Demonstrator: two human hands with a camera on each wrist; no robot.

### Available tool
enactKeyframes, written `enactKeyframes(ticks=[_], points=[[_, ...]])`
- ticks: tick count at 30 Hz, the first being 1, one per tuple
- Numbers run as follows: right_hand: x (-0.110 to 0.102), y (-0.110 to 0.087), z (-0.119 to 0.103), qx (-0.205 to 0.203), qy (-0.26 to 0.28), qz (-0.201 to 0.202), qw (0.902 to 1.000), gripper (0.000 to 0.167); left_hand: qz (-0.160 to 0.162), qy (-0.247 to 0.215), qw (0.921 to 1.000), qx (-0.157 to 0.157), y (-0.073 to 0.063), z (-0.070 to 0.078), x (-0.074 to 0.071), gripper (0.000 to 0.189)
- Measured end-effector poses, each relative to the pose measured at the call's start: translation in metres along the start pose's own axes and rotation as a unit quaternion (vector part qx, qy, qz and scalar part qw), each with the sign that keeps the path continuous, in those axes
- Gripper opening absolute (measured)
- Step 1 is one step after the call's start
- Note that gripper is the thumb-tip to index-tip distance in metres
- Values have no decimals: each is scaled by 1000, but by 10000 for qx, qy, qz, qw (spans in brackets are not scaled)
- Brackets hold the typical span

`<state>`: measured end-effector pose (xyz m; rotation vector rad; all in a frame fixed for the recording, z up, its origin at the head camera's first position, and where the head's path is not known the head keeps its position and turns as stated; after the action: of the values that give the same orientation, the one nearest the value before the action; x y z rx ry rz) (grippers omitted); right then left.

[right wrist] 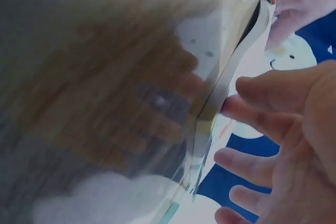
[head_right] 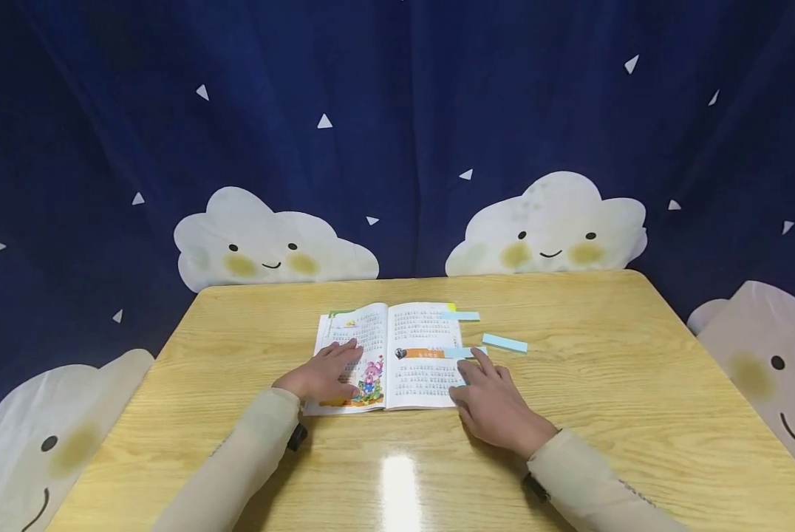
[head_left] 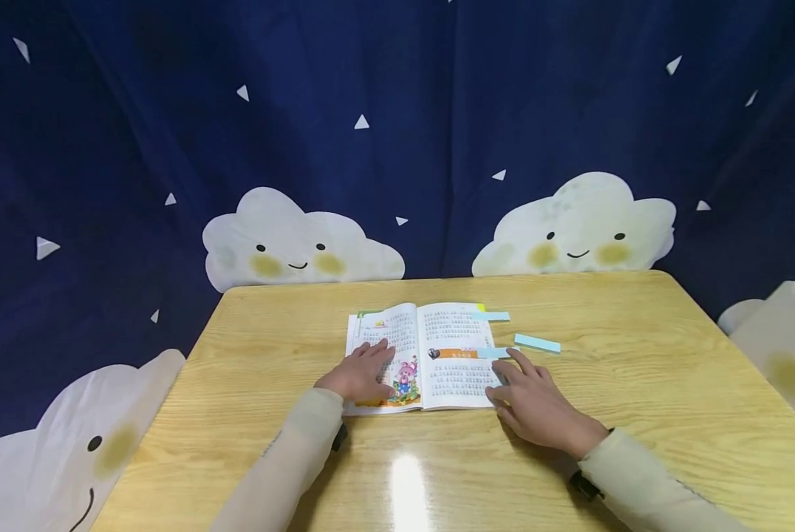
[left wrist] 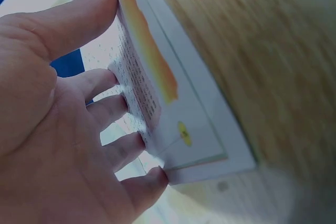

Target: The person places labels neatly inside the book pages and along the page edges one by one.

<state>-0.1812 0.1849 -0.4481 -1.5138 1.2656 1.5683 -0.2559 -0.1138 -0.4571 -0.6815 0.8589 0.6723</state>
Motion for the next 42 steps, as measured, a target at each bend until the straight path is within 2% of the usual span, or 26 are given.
enactKeyframes(ticks=[6, 12, 19, 23, 25, 27, 29, 31, 36, 42], points=[[-2, -2, 4, 24, 47, -331, 9994, 25, -16, -40, 10000, -62, -2, 1, 1, 78], [-6, 0, 8, 24, 59, -130, 9999, 23, -10, -46, 10000, -10, 2, 3, 3, 78], [-3, -4, 8, 133, 11, -548, 9984, 27, -49, 24, 9999, -104, 1, 1, 5, 79], [-3, -8, 16, 254, 414, -780, 9958, 32, -51, -18, 10000, -81, -1, 2, 6, 78], [-4, -7, 22, 366, 660, -708, 9946, 33, -54, -47, 10000, -45, -1, 3, 6, 78], [-4, -4, 27, 513, 821, -473, 9942, 33, -51, -22, 10000, -46, -1, 3, 5, 78], [-4, 0, 30, 593, 830, -201, 9946, 31, -50, -1, 10000, -82, -1, 3, 2, 78], [-3, 5, 31, 690, 713, -93, 9950, 32, -40, 8, 9999, -111, -1, 3, -1, 78], [-3, 9, 30, 581, 404, -147, 9974, 32, -39, 17, 9999, -100, 0, 4, -5, 77], [0, 11, 26, 280, 297, -194, 9990, 27, -52, 1, 9999, -134, -2, 6, -6, 78]])
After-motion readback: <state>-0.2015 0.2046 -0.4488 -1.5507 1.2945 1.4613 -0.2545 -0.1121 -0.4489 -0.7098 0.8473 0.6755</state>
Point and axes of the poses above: each hand's wrist, its own y-axis towards the middle knuckle, its own x-axis out of the palm, z = x × y, the point moved 2 cm from there along y, towards the middle knuckle, and after that the axes turned 13 degrees about x, right-handed, at the moved point
